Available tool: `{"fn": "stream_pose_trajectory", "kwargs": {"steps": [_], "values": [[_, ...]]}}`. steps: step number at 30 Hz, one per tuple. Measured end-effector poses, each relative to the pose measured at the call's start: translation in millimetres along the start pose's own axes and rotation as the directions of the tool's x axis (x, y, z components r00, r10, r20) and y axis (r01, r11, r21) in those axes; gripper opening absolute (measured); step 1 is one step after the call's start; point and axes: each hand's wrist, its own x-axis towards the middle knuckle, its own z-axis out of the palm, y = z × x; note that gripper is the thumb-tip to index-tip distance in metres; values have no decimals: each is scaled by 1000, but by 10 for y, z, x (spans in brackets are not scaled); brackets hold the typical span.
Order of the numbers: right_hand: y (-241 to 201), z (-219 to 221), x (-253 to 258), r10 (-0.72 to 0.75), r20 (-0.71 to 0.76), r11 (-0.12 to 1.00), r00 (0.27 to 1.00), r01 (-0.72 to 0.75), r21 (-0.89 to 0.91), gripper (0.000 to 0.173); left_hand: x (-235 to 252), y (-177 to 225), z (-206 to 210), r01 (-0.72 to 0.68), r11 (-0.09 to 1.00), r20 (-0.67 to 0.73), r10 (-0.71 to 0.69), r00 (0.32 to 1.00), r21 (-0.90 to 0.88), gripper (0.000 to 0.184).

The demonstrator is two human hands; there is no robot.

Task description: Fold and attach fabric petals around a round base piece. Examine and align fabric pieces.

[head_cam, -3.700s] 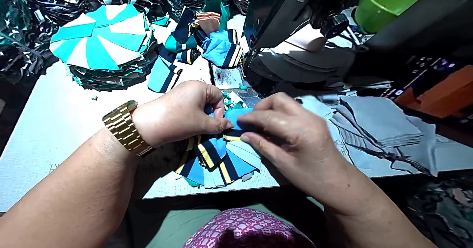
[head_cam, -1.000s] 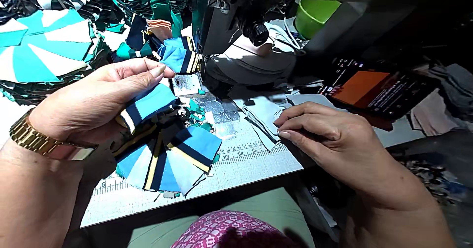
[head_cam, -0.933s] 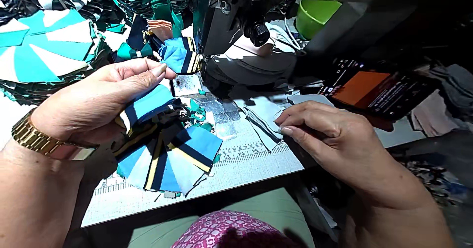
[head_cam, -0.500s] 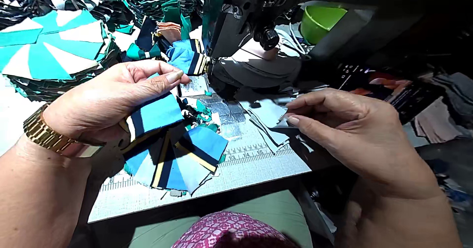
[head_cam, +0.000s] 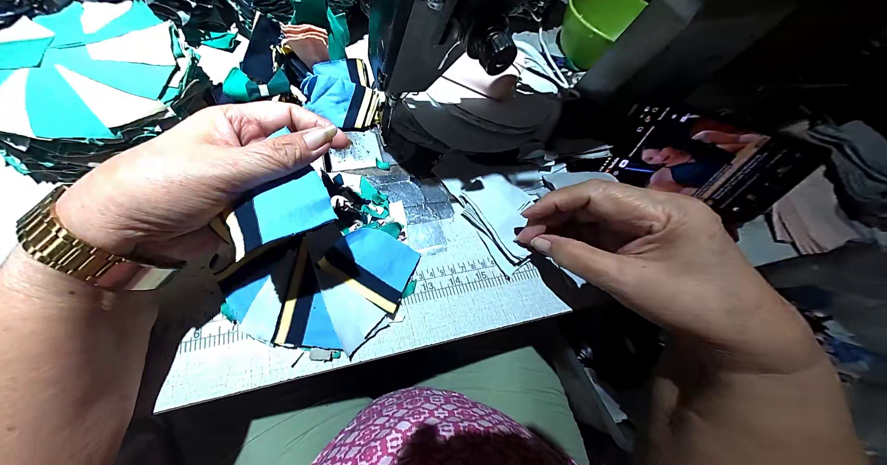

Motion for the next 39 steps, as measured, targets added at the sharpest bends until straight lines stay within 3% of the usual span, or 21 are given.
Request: {"fn": "stream_pose_trajectory", "kwargs": {"steps": [6, 18, 23, 27, 30, 34, 39], "values": [[35, -42, -30, -71, 62, 990, 996, 78, -119, 17, 2, 0, -13, 2, 1000, 12, -2, 1000, 13, 22], [77, -9, -30, -150, 42, 952, 988, 156, -263, 12, 14, -37, -45, -32, 999, 63, 31, 998, 6, 21], [57, 48, -15, -167, 25, 922, 986, 165, -351, 12, 11, 82, 112, 36, 993, -97, -25, 995, 114, 26], [17, 76, 93, -161, -112, 896, 981, 98, -434, 14, 20, 100, 121, 83, 995, -91, -77, 993, 64, 28], [27, 102, 221, -176, -180, 918, 968, 96, -384, 12, 2, 118, 144, 84, 995, -98, -78, 992, 61, 30], [-102, 122, 280, -121, -61, 949, 991, 98, -301, 11, -2, 64, 94, 17, 998, -85, -12, 996, 64, 32], [-49, 96, 217, -151, 13, 928, 988, 146, -343, 12, -1, 13, 20, -35, 997, -37, 37, 999, 66, 28]]}}
